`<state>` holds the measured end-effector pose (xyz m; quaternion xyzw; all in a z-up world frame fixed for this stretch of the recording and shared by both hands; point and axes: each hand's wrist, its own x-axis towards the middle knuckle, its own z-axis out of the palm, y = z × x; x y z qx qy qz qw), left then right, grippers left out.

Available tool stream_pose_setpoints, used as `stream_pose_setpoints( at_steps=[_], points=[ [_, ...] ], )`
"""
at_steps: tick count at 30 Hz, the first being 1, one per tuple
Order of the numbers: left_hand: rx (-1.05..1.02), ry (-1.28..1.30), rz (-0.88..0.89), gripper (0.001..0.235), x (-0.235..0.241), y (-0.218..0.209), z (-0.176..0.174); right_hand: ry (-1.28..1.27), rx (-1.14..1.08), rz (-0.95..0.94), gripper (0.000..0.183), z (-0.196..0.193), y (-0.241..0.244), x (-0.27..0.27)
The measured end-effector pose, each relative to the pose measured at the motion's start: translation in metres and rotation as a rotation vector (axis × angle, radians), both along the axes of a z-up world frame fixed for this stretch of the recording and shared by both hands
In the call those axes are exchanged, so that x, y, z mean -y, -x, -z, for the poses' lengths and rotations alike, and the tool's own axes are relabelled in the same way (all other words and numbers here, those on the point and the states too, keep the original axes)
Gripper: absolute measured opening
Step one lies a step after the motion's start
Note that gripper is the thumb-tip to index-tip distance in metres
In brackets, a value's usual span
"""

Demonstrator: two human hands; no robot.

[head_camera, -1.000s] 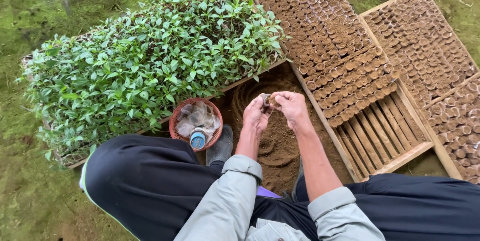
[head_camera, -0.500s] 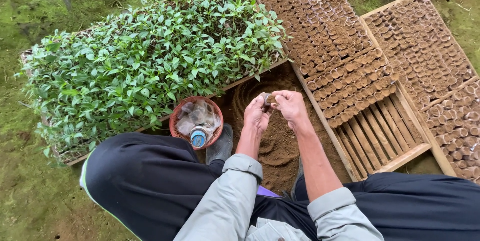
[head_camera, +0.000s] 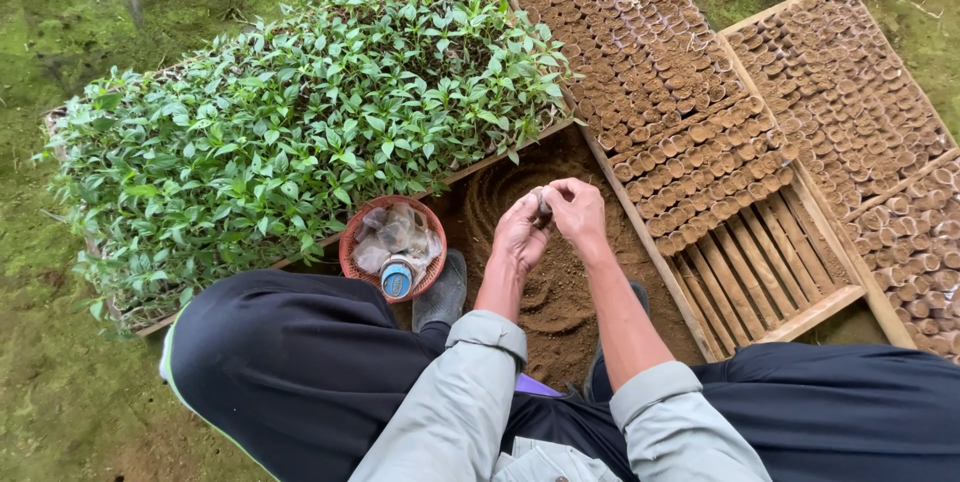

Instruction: Filling small biodegradable seedling pots with soil and arranging them in a wooden tray

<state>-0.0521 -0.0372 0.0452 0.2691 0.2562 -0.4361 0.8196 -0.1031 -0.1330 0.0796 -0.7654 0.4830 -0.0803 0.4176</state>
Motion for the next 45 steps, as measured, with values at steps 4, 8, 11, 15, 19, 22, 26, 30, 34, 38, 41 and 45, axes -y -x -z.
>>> stream_pose_setpoints(
  at_steps=[4,8,11,15,19,22,26,30,34,38,41,45],
  points=[
    [-0.002,0.010,-0.017,0.014,-0.002,-0.003,-0.001,-0.032,0.033,0.013,0.034,-0.008,0.003,-0.007],
    [-0.102,0.056,-0.058,0.021,0.001,-0.004,0.014,-0.109,0.161,0.063,0.039,-0.014,0.006,-0.017],
    [-0.144,0.081,-0.065,0.020,0.001,-0.004,0.005,-0.128,0.187,0.102,0.038,-0.016,0.007,-0.016],
    [-0.178,0.087,-0.044,0.018,-0.004,-0.003,-0.010,-0.109,0.122,0.098,0.041,-0.006,0.005,-0.015],
    [-0.175,0.106,-0.014,0.021,-0.006,-0.002,-0.004,-0.079,0.056,0.092,0.036,0.010,0.005,-0.010],
    [-0.159,0.113,0.022,0.022,-0.005,-0.003,0.012,-0.132,0.141,0.129,0.031,0.006,-0.001,-0.017],
    [-0.213,0.156,-0.026,0.029,0.000,-0.006,0.076,-0.231,0.392,0.335,0.028,0.010,-0.002,-0.021],
    [-0.309,0.171,-0.090,0.039,-0.009,-0.014,0.082,0.237,-0.122,-0.121,0.038,0.104,0.028,-0.003],
    [-0.274,0.120,-0.061,0.041,-0.014,-0.019,0.065,0.188,-0.263,-0.277,0.055,0.118,0.038,-0.063],
    [-0.248,0.120,-0.066,0.039,-0.014,-0.024,0.076,0.482,-0.608,-0.693,0.059,0.092,0.047,-0.119],
    [-0.280,0.140,-0.101,0.034,-0.012,-0.028,0.077,0.599,-0.573,-0.811,0.048,0.087,0.048,-0.127],
    [-0.327,0.158,-0.139,0.031,-0.011,-0.028,0.070,0.055,-0.354,-0.514,0.039,0.010,0.023,-0.125]
  ],
)
